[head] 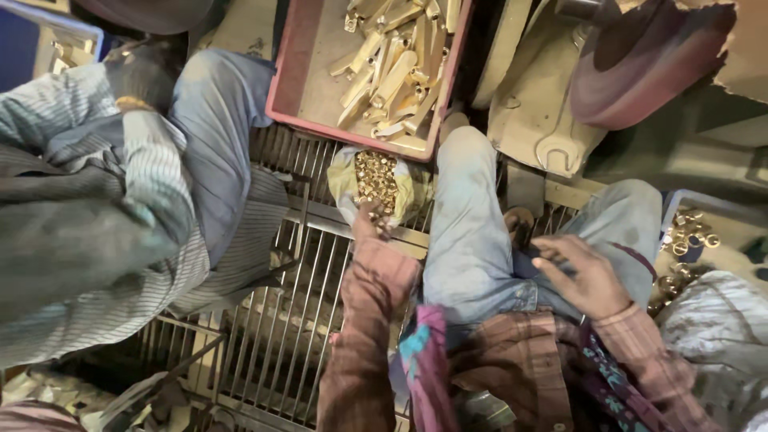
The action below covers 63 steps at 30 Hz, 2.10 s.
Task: The person sits on the floor and sorts small brass-colored metal parts from a blue tray into a white sack. The person repeatedly picks up handfuls of parts and transfers them, while a coworker works nearby.
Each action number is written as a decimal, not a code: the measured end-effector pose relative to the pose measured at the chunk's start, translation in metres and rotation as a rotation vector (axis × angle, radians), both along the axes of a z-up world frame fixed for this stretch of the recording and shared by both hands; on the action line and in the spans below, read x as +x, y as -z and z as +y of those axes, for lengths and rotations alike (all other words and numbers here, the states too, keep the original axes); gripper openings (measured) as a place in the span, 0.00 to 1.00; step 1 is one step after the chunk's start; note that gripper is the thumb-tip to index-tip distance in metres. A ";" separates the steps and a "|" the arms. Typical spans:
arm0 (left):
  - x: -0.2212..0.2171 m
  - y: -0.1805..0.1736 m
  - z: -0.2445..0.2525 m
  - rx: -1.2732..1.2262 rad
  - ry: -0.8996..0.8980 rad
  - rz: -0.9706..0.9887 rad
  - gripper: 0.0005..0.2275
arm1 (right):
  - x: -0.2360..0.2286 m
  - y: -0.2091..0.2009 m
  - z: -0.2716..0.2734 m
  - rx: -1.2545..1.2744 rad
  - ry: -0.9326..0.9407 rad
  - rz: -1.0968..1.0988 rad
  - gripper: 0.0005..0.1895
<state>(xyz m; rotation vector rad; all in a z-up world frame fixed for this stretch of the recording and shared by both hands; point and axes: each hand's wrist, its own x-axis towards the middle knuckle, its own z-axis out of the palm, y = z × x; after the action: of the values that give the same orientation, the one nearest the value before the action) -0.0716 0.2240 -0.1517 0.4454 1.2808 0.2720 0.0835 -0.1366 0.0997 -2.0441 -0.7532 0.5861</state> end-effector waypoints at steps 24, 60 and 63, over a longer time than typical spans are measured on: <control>0.043 0.006 -0.057 0.617 0.307 -0.085 0.14 | 0.024 0.211 -0.270 -0.762 0.636 -0.012 0.26; 0.140 -0.130 -0.140 1.293 0.883 -0.216 0.08 | 0.052 0.267 -0.288 -0.707 0.489 0.025 0.24; 0.141 -0.131 -0.139 1.316 0.902 -0.228 0.08 | 0.075 0.229 -0.296 -0.733 0.509 0.106 0.33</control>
<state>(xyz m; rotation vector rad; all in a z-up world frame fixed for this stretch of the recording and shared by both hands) 0.0698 0.0848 -0.0202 1.9671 0.4153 0.3469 0.1580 -0.4322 -0.1296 -2.7044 0.0992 0.7245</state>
